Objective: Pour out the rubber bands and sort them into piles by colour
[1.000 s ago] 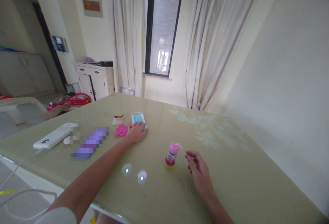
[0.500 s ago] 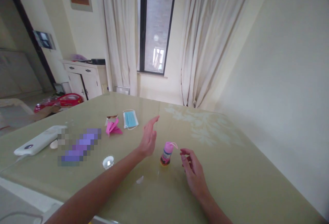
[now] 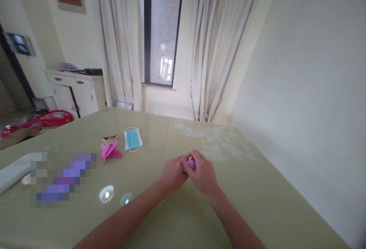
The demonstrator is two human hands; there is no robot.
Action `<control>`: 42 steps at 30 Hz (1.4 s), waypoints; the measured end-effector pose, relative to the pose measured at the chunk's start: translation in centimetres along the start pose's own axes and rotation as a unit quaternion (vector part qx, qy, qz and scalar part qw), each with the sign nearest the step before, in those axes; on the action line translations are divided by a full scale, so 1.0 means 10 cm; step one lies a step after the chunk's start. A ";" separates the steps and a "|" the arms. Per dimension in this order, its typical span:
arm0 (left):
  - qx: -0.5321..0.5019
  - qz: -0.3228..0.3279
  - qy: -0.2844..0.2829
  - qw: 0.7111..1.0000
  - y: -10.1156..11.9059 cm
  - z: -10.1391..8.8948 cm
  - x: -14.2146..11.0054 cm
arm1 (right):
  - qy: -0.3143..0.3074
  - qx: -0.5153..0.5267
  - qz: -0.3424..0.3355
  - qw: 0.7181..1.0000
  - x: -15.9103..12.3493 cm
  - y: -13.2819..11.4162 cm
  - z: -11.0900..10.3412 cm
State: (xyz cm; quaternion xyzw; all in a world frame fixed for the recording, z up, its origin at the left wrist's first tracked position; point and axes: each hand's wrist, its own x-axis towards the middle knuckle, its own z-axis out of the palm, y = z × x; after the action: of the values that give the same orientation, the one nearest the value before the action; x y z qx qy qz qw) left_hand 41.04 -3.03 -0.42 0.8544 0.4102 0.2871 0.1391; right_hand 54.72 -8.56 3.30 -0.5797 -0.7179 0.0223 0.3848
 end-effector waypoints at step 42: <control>0.000 -0.003 -0.100 0.995 -0.19 -0.24 -0.20 | -0.053 0.248 -0.123 0.960 -0.18 0.32 0.16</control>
State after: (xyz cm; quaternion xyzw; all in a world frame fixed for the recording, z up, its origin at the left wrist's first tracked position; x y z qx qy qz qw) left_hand 37.37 -3.37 -0.16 0.8778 0.3963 0.1996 0.1806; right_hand 56.49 -8.33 -0.30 -0.3716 -0.7748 0.1823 0.4778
